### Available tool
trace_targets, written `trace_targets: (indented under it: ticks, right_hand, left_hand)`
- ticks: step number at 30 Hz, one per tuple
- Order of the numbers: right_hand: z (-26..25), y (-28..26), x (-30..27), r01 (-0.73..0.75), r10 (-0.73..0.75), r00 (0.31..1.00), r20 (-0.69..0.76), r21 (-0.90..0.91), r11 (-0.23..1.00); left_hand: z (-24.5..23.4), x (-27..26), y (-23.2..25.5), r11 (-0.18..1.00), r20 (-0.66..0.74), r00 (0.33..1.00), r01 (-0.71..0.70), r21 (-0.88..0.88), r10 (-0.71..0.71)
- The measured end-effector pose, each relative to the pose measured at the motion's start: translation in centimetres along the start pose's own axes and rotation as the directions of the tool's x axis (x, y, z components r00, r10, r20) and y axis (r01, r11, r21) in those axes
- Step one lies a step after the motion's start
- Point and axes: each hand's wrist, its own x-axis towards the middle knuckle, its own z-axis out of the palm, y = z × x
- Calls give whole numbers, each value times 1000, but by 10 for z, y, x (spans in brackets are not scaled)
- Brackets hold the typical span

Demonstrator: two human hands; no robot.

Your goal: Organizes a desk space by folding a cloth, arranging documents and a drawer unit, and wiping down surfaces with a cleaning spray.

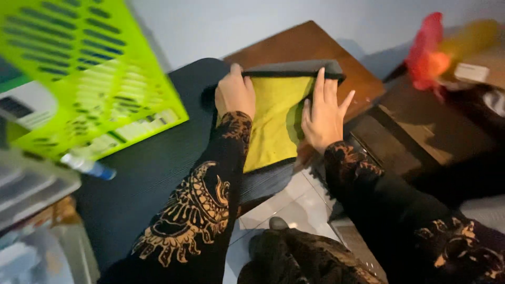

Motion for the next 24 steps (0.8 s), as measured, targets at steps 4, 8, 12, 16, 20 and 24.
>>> trace_targets:
  ticks: [4,8,12,16,20,24]
  right_hand:
    - [-22,36,8,-57,54,998,-41,-60,997]
    - [-36,74,32,-163,170,981,89,-76,984]
    - [-30,112,79,-178,190,949,251,-72,981]
    - [-15,123,114,-182,201,937,286,-91,979]
    - [3,106,129,-355,381,743,550,-158,921]
    - [46,100,93,-188,228,857,462,-133,973]
  left_hand:
    - [45,15,18,972,-40,988,-156,-176,151]
    - [101,32,28,920,48,959,-252,-302,278]
    - [147,60,24,923,158,925,-306,-235,347]
    - [127,78,38,932,295,893,-279,-230,340]
    - [96,69,65,994,591,803,-24,-104,81]
    - [181,44,23,913,508,816,-388,128,275]
